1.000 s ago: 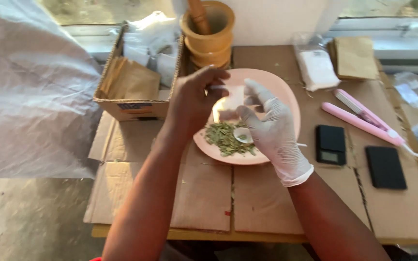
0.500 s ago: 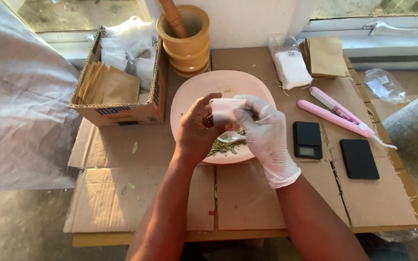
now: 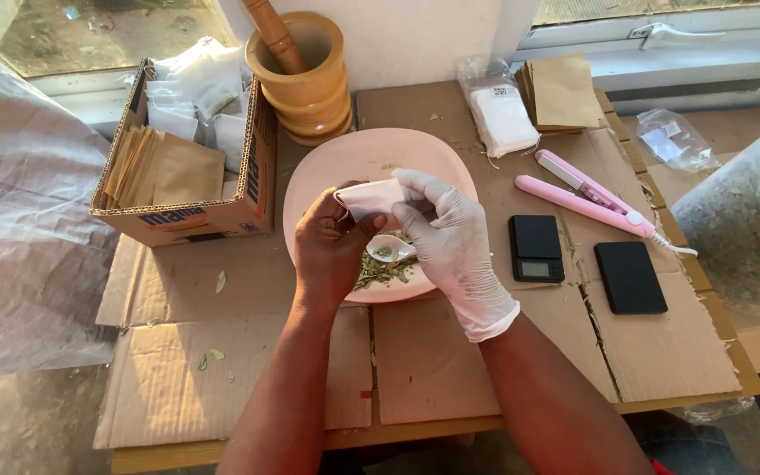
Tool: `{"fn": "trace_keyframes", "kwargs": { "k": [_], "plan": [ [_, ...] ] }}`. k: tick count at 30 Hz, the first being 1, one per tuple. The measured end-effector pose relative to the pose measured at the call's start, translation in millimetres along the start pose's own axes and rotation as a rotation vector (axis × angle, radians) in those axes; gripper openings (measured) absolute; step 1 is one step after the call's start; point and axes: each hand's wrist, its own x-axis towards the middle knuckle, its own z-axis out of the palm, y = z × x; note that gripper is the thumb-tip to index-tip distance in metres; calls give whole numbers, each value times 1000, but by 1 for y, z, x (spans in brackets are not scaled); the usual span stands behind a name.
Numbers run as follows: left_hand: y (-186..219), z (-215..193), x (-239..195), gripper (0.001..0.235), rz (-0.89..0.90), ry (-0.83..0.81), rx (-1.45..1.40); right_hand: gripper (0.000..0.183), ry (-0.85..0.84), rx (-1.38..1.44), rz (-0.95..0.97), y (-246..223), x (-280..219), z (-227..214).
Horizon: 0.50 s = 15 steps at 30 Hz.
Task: The person scoops dried green herbs from a pink plate into small white tea bags using a white plastic spoon. They repeatedly place the filled tea bags onto a digital scale to measure the weight, then remove them to continue filling. The workspace includes a cardboard box of empty bags, a mortar and pestle, and a pink sealing tool.
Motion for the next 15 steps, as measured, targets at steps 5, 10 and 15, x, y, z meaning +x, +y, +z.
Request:
{"fn": "trace_keyframes", "kwargs": {
  "k": [5, 10, 15],
  "plan": [
    [-39, -15, 1, 35, -12, 19, -23, 29, 3, 20, 12, -1, 2, -1],
    [-27, -17, 4, 31, 3, 22, -10, 27, 12, 23, 2, -2, 3, -3],
    [-3, -2, 5, 20, -38, 36, 32, 24, 1, 51, 54, -1, 6, -1]
  ]
}}
